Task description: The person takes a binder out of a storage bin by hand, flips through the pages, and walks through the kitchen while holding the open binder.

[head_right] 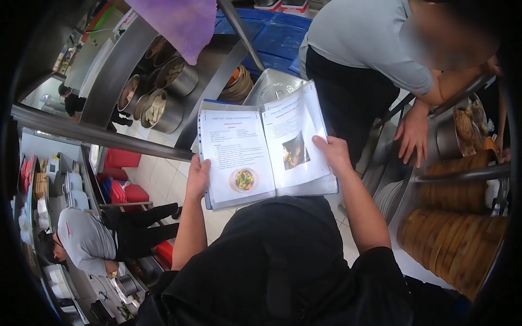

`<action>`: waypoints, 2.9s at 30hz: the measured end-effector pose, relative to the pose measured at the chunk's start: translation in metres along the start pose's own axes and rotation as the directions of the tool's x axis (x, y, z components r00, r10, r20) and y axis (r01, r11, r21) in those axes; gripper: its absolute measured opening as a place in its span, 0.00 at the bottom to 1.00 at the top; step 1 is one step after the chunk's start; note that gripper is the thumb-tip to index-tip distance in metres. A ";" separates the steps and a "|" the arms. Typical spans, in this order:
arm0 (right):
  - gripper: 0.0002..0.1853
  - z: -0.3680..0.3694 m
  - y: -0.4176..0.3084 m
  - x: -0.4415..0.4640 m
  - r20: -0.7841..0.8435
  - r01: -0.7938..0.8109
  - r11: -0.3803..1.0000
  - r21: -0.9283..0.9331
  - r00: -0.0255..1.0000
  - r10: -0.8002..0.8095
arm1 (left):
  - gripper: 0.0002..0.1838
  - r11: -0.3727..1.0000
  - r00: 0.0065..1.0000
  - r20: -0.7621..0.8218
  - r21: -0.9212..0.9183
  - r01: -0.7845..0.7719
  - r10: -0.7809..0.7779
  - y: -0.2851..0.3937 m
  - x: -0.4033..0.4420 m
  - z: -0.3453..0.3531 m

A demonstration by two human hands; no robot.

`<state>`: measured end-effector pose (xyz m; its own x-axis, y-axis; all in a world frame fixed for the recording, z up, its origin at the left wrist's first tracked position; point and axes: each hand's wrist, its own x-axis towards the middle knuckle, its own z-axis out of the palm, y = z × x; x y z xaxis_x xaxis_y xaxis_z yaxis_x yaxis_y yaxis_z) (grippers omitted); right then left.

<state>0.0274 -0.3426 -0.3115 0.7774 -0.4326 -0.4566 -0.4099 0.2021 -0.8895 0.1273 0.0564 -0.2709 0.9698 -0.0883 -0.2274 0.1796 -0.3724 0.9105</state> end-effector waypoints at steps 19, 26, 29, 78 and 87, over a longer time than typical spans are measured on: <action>0.18 0.102 -0.048 -0.042 0.327 0.349 0.905 -0.244 0.908 -0.262 | 0.28 0.701 0.906 0.347 0.583 -0.411 0.243 0.126 -0.015 0.097; 0.18 0.099 -0.048 -0.042 0.471 0.398 0.869 -0.292 0.851 -0.232 | 0.29 0.789 0.955 0.254 0.550 -0.272 0.152 0.116 -0.005 0.106; 0.17 0.100 -0.046 -0.039 0.485 0.431 0.851 -0.300 0.837 -0.254 | 0.26 0.788 0.962 0.233 0.562 -0.254 0.143 0.115 -0.003 0.108; 0.14 -0.020 0.055 0.031 -0.052 0.135 0.954 -0.269 0.987 -0.155 | 0.14 0.969 0.999 -0.041 0.246 -0.008 0.019 0.015 -0.006 0.004; 0.16 -0.019 0.078 0.043 -0.075 0.202 0.940 -0.276 0.970 -0.231 | 0.14 0.952 0.997 -0.022 0.298 -0.070 0.080 0.025 -0.011 0.002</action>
<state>0.0201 -0.3619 -0.3998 0.8130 -0.5322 -0.2362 -0.3597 -0.1401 -0.9225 0.1210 0.0458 -0.2462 0.9845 -0.0974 -0.1462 0.0541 -0.6237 0.7798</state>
